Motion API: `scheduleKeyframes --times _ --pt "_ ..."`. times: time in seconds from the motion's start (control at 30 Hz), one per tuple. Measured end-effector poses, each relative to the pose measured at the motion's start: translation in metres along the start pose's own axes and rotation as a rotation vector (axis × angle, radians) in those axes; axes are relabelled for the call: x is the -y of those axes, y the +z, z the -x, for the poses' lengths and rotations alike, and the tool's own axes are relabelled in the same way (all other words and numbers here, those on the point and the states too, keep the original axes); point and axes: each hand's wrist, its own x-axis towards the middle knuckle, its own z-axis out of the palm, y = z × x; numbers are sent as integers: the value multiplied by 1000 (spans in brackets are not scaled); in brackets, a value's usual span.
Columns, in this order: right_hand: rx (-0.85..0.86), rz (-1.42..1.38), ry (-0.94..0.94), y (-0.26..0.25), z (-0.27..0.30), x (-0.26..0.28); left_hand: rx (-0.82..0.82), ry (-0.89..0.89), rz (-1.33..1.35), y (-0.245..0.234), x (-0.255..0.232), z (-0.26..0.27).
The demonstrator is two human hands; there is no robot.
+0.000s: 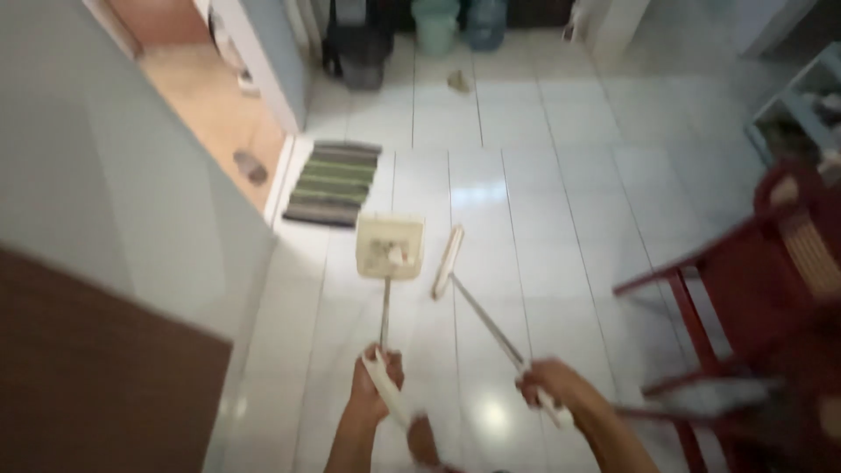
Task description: The person sweeps the tiled floor behind doors and around furniture with a broom and collects the debris into a dustpan.
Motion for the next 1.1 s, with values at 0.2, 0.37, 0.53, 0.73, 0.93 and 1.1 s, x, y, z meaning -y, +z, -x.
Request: scheduleKeyframes --times 0.2,0.37,0.53,0.73,0.93,1.1 --pt "-8 -41 71 -35 -87 107 -14 -11 -65 94 -105 -129" --pt "-27 -86 95 -95 -190 179 10 88 -120 176 -171 -261" --pt "75 -51 -43 -187 -316 269 49 254 -167 265 -219 -403" --pt "39 117 84 -279 -397 462 -7 336 -165 387 -304 -537" --pt "17 -52 -6 -341 -513 599 4 483 -288 461 -398 -671" --pt "18 -171 -47 -386 -639 698 -104 586 -531 524 -485 -774"
